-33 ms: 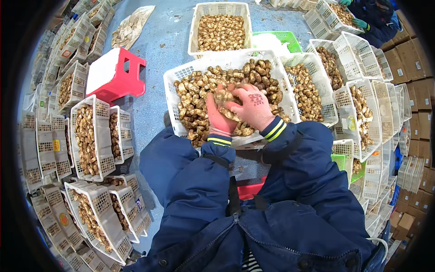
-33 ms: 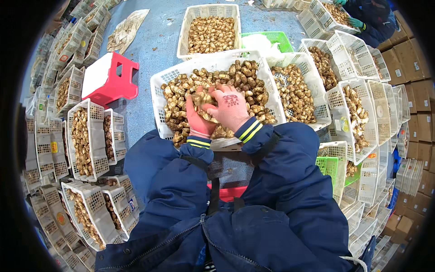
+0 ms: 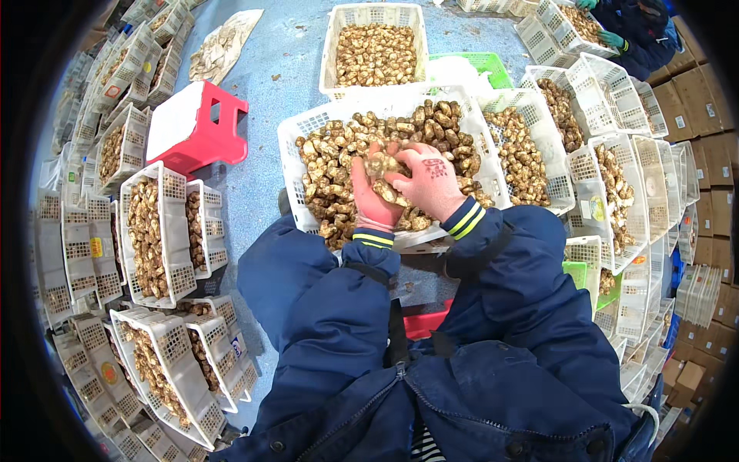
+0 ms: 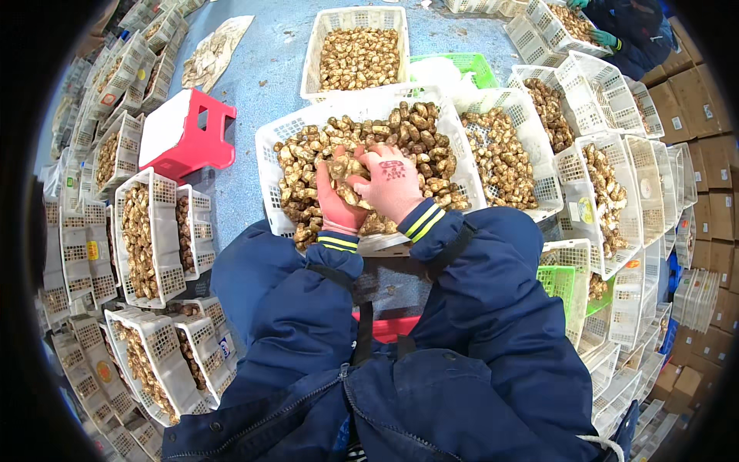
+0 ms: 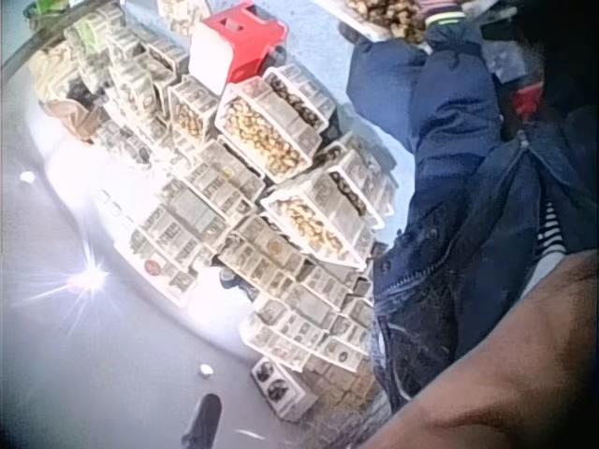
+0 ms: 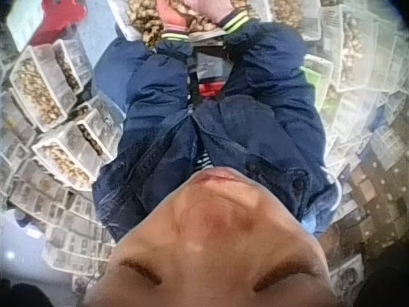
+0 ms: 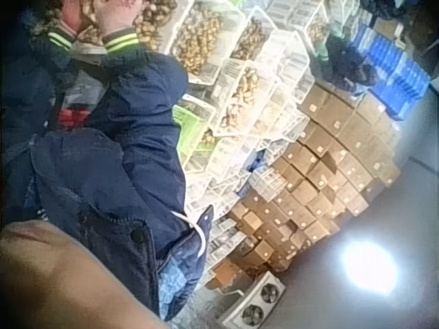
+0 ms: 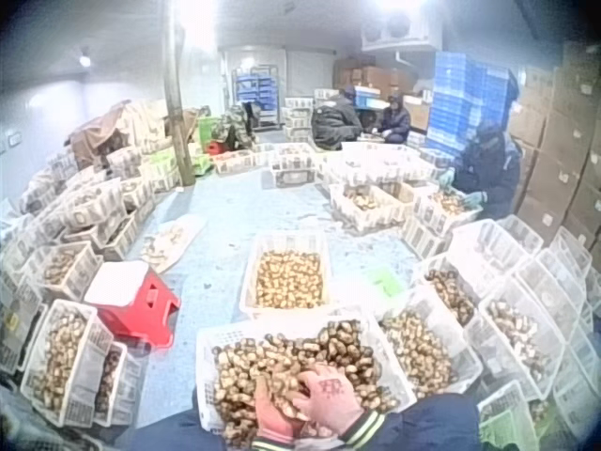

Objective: The person sits on a low stool and repeatedly picks up ginger roots from a white crate, turns them over, and places them into a green crate. The person handles the ginger by hand without tools, moving items one at a time between crates.

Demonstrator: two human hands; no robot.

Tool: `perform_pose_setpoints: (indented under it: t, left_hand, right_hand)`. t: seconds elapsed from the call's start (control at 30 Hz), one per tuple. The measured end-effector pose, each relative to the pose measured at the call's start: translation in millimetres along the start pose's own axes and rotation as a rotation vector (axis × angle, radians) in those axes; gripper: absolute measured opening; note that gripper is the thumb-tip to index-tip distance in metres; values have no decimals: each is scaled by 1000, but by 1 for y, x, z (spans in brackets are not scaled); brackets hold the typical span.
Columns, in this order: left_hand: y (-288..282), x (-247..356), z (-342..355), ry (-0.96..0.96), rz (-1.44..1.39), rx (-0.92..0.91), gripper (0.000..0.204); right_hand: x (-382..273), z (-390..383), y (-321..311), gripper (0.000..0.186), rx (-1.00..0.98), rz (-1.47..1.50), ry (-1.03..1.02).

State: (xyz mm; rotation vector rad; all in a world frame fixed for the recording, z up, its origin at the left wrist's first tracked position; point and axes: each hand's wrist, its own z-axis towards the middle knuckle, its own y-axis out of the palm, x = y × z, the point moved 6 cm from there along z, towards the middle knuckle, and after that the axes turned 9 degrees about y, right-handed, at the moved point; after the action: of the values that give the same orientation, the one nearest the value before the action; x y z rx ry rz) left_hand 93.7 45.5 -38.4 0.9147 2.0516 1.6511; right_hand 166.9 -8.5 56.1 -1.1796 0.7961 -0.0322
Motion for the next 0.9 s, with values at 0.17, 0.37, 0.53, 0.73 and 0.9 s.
perform_pose_setpoints:
  t: [0.17, 0.37, 0.53, 0.73, 0.9]
  left_hand:
    - [-5, 1, 0, -12, -28, 0, 57]
    - [-5, 11, 0, -6, -145, 33, 54]
    - [-7, 16, 2, 29, -103, 18, 57]
    - [-13, 17, 4, 31, -31, 63, 53]
    - [-8, 16, 2, 20, -53, 13, 50]
  right_hand:
    - [23, 8, 5, 30, -212, 228, 252]
    - [32, 17, 6, 46, -417, 1506, 540]
    - [18, 20, 2, 39, -552, 1745, 447]
    - [18, 17, 0, 34, -502, 1595, 427]
    - [25, 17, -7, 28, -457, 1507, 463]
